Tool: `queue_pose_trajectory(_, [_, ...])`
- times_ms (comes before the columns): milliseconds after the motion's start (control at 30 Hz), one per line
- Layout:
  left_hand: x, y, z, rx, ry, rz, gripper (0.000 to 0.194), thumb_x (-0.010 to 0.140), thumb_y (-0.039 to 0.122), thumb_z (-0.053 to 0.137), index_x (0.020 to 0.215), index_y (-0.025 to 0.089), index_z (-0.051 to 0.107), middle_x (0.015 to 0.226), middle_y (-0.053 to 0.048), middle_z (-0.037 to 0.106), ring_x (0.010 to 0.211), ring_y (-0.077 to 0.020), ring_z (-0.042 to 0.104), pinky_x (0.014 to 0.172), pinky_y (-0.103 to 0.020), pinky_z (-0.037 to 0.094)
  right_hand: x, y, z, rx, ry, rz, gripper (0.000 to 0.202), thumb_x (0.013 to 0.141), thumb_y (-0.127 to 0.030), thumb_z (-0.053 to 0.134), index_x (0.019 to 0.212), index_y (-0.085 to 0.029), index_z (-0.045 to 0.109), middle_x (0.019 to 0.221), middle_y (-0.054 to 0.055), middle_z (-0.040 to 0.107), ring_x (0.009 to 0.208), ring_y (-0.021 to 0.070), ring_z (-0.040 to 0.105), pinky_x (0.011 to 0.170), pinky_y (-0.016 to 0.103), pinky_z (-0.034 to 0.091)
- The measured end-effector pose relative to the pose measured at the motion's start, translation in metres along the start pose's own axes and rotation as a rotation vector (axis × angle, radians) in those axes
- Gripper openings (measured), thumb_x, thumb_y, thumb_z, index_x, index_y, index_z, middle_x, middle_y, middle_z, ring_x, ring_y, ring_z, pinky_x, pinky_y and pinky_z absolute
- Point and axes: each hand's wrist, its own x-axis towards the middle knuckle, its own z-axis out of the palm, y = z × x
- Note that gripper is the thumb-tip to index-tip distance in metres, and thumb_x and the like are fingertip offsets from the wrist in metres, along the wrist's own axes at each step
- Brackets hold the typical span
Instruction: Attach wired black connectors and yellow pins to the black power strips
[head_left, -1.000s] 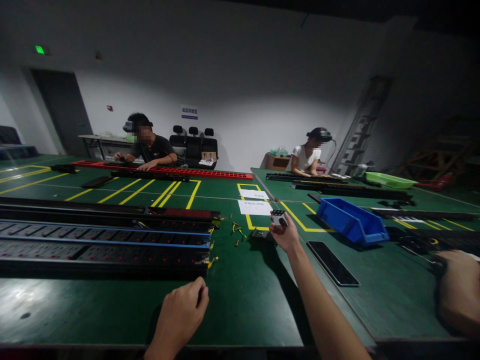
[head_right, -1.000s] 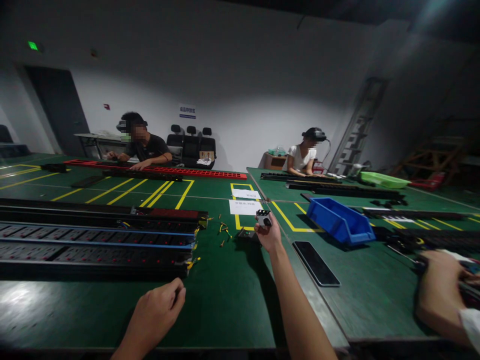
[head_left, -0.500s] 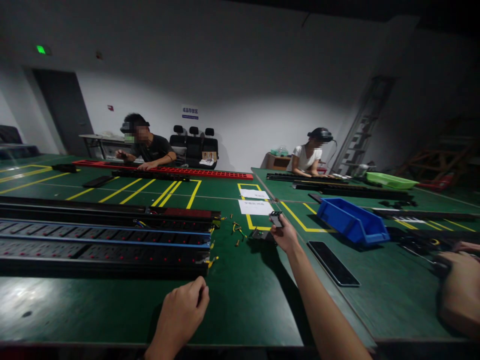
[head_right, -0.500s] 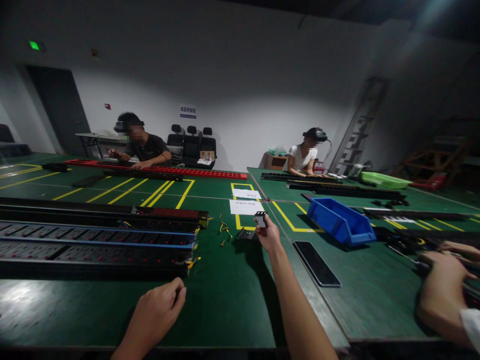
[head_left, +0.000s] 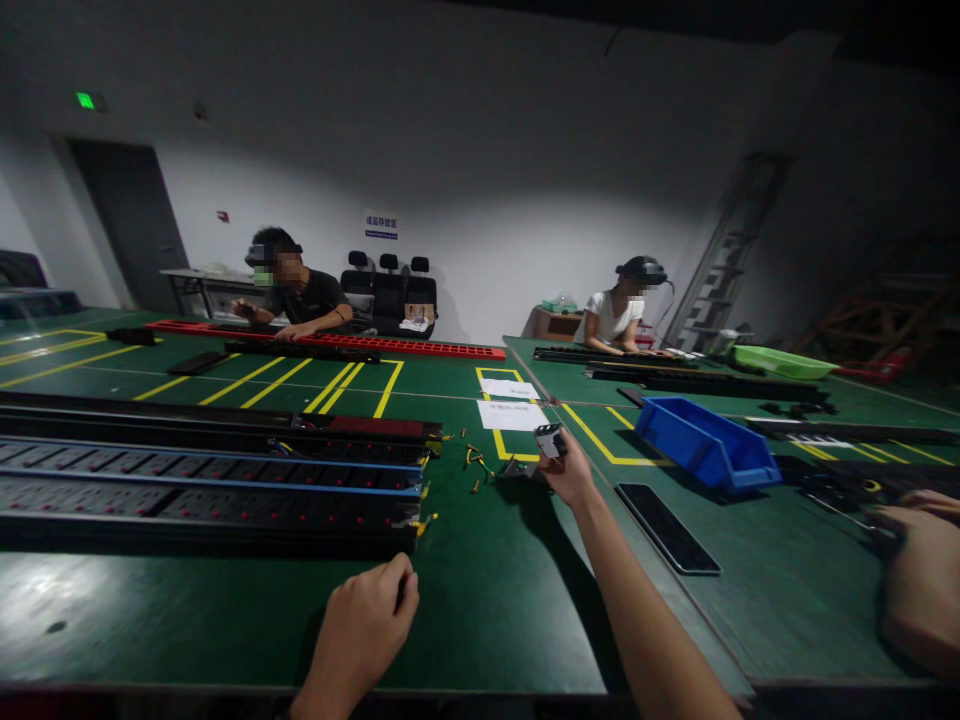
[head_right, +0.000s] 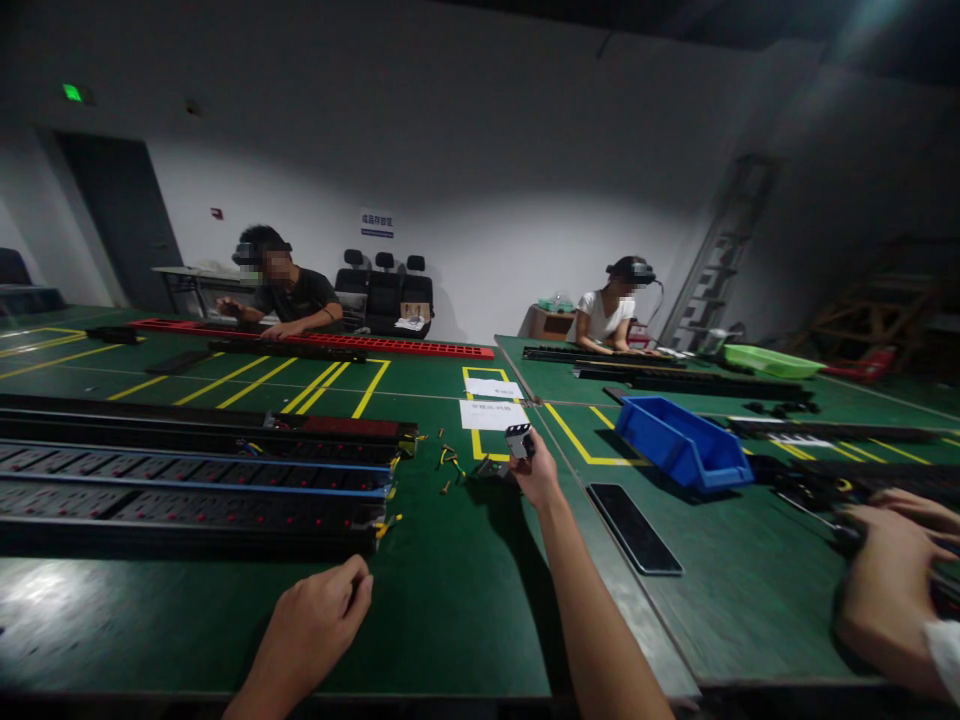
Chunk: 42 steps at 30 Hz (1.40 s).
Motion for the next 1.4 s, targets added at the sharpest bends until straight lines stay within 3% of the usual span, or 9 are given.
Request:
queue_pose_trajectory(200, [-0.0005,0.0017,-0.0030,-0.005,-0.009,-0.006,0.025,0.103,0.030,0.039,0.092,0.024,0.061,0.079,0.001,0.072,0.075,-0.0180,0.070,0.062,-0.029,0.034,-0.0022,-0.0001,0.0013,-0.052,0.077,0.017,0.022,0.097,-0.034,0.056,0.082,-0.018,0.060,0.062,0.000,0.065,0.040,0.0095,0.049,0.036,0.019,0.041])
queue_pose_trajectory(333, [-0.0010,0.0017,-0.0030,-0.008,-0.006,-0.005,0.026,0.103,0.030,0.038,0.091,0.024,0.061,0.078,0.001,0.071,0.075,-0.0174,0.070,0.062,-0.029,0.035,-0.0020,0.0004,-0.0010,-0.103,0.005,-0.007,0.013,0.088,-0.027,0.069,0.083,-0.017,0.062,0.060,0.000,0.064,0.040,0.0090,0.049,0.034,0.018,0.041])
queue_pose_trajectory(433, [-0.0012,0.0018,-0.0032,-0.006,-0.002,0.003,0.027,0.103,0.029,0.037,0.091,0.024,0.061,0.077,0.001,0.071,0.074,-0.0177,0.069,0.062,-0.029,0.035,-0.0012,0.0018,-0.0023,-0.120,-0.029,-0.038,0.017,0.079,-0.021,0.079,0.080,-0.017,0.062,0.061,0.000,0.065,0.040,0.0083,0.050,0.034,0.017,0.042])
queue_pose_trajectory(633, [-0.0008,0.0015,-0.0032,0.004,0.000,0.006,0.027,0.103,0.030,0.037,0.092,0.024,0.061,0.077,0.000,0.071,0.073,-0.0177,0.069,0.061,-0.028,0.036,0.0005,0.0043,-0.0033,-0.089,-0.064,-0.062,0.022,0.074,-0.021,0.085,0.076,-0.015,0.064,0.063,0.001,0.066,0.042,0.0081,0.051,0.037,0.018,0.045])
queue_pose_trajectory(1400, [-0.0010,0.0016,-0.0043,-0.001,-0.010,-0.009,0.026,0.102,0.030,0.039,0.093,0.024,0.062,0.078,-0.001,0.071,0.075,-0.0178,0.070,0.063,-0.027,0.038,0.0000,0.0020,-0.0010,-0.099,0.041,-0.061,0.019,0.073,-0.016,0.080,0.073,-0.017,0.061,0.059,0.001,0.066,0.042,0.0094,0.052,0.036,0.018,0.043])
